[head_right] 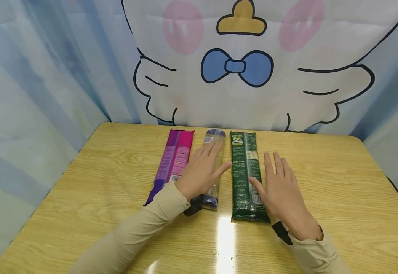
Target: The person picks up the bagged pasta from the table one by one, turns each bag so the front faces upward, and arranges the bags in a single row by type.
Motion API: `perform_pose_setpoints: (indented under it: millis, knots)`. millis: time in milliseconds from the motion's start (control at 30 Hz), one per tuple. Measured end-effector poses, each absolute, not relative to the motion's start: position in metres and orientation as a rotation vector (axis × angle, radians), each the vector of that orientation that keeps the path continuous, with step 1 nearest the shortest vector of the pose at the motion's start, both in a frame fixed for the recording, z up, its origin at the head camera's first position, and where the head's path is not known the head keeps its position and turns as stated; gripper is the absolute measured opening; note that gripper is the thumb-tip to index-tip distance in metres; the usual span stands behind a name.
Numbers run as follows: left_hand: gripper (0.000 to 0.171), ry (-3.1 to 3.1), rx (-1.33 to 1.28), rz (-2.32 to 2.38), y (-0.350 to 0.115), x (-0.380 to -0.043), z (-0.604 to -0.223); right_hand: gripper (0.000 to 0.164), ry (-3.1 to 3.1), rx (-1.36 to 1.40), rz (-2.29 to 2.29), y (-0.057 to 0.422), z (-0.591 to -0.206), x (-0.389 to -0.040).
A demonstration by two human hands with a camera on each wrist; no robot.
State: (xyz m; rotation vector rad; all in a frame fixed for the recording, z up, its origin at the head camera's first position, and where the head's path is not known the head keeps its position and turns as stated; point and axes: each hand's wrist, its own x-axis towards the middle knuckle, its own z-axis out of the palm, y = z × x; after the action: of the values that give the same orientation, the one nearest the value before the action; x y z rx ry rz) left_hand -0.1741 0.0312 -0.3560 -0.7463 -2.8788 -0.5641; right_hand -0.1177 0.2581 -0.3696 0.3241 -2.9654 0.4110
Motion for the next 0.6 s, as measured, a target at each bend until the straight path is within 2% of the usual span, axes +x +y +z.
perform_pose_setpoints:
  millis: [600]
  knots:
    - [0.065, -3.002, -0.622, -0.91, 0.075, -0.203, -0.365, 0.091, -3.12, 0.262, 0.724, 0.261, -0.365, -0.132]
